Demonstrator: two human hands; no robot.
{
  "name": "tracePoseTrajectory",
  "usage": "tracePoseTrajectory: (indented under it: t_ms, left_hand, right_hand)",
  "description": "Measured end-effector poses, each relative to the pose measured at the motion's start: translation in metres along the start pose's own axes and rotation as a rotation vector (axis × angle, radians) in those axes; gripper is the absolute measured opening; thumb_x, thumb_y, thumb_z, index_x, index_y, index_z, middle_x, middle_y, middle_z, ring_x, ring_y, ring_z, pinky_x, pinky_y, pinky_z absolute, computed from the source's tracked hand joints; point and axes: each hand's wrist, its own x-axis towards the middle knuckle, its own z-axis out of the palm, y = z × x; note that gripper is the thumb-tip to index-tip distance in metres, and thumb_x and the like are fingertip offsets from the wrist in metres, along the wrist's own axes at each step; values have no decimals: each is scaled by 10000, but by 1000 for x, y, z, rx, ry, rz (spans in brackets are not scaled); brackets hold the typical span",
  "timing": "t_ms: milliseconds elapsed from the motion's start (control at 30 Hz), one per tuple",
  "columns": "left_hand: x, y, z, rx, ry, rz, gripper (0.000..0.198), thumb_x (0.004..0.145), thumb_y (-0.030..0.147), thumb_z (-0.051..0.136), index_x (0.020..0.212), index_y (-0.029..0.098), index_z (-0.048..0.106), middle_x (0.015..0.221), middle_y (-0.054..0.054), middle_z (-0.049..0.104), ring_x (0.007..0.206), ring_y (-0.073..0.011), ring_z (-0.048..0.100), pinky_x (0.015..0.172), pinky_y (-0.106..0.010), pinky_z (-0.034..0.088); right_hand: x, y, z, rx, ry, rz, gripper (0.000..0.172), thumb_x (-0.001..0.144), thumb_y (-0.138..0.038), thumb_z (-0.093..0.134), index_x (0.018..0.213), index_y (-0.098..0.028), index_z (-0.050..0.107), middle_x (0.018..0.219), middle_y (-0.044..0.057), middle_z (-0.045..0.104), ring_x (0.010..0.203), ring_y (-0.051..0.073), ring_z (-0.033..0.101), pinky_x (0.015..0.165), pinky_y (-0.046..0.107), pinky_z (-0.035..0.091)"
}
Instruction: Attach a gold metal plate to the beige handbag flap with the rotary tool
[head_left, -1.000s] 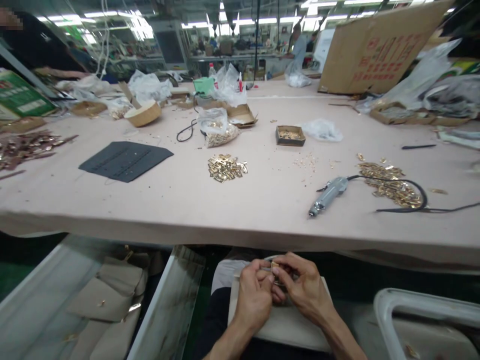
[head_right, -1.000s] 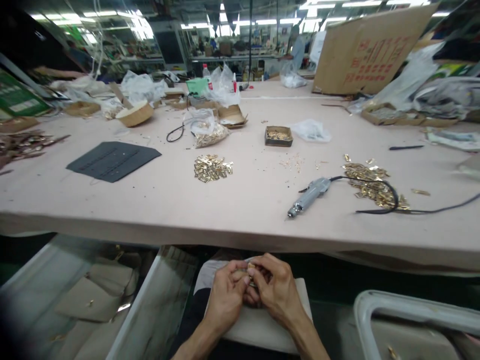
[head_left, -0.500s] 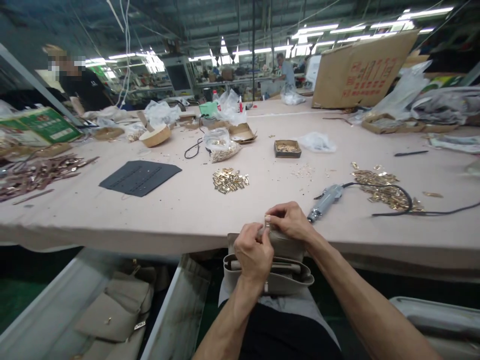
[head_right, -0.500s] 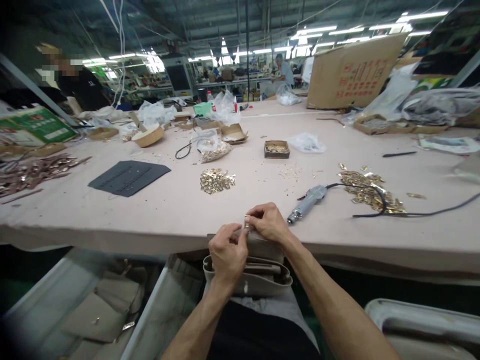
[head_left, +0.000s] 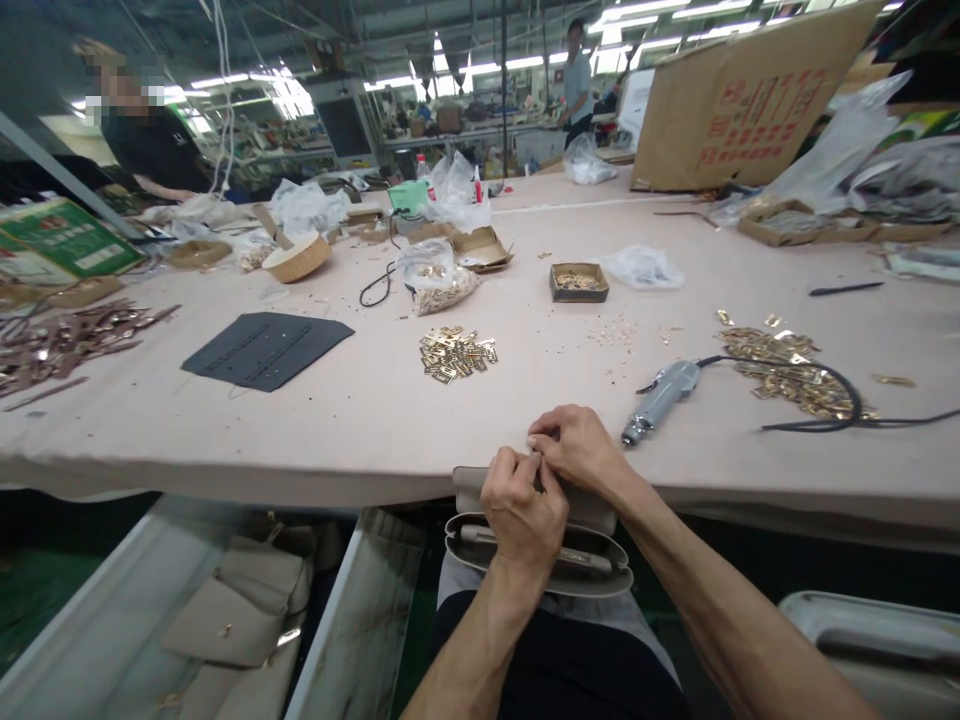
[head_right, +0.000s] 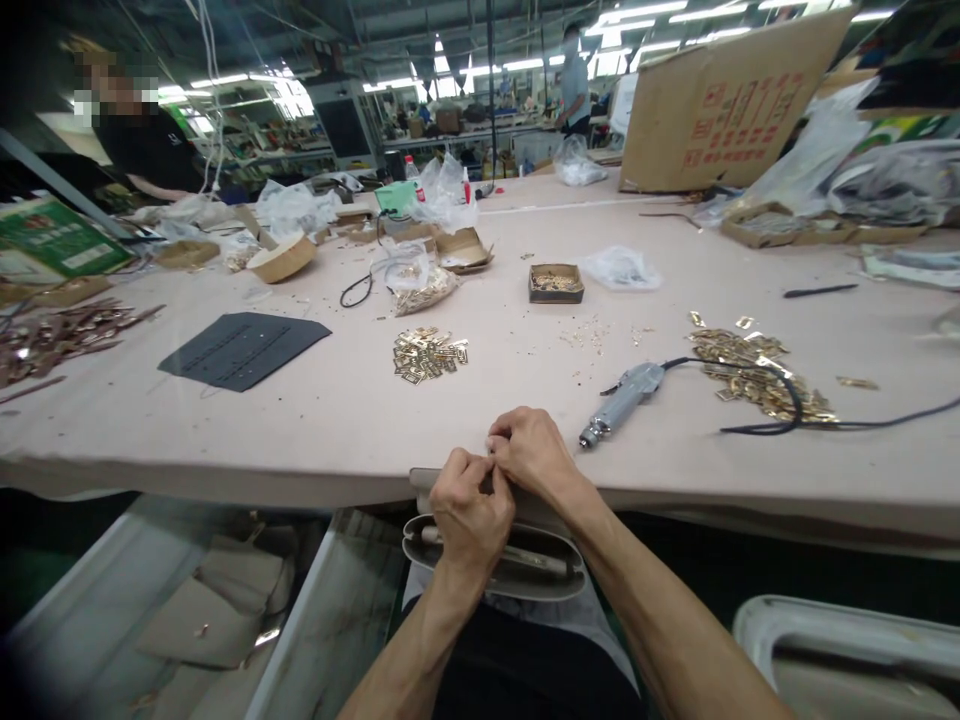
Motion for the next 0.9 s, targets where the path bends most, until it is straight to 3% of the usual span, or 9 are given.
tracePoseTrajectory:
  t_ms: [100,233,367,667,900]
  left_hand:
    - [-2,-4,0,-46,11,69,188,951,104,554,857,151,711,826,-84,600,759,-212,583,711,-332,454]
    - [-8,-14,-3,-133,-8,158,157,961,95,576,1028,133,713,988,-132,667,881,-237,632,782,-369,514]
    - [-15,-27,-6,-180,-14,283,349,923,15,610,1249,130,659,1177,-185,695,1065,-285,665,881,-434,544]
    - [-15,-29,-5,-152,31,330,412,890,-44,627,1275,101,646,1219,-226,707,1147,-314,689,884,-441,582]
    - [-10,-25,-9,-75,-74,347,445,898,-43,598,1330,65,601,1282,-240,682,1188,-320,670,878,-441,571]
  right_hand:
    - [2,5,0,-33,44,-10,72,788,-173,756,816,-198,818,887,77,713,775,186,652,708,284,471]
    - [5,9,-3,38,19,-3,61,775,-159,788,799,-210,810,800,29,686,717,157,635,699,272,465]
    - [5,10,-4,101,34,3,52,758,-154,807,755,-203,788,759,9,668,675,142,604,653,268,443]
    - [7,13,-2,198,27,15,64,778,-155,782,736,-203,778,765,4,655,660,129,576,621,266,435]
    - [6,16,-3,242,12,15,83,815,-145,735,755,-192,766,800,9,638,667,128,578,606,269,429]
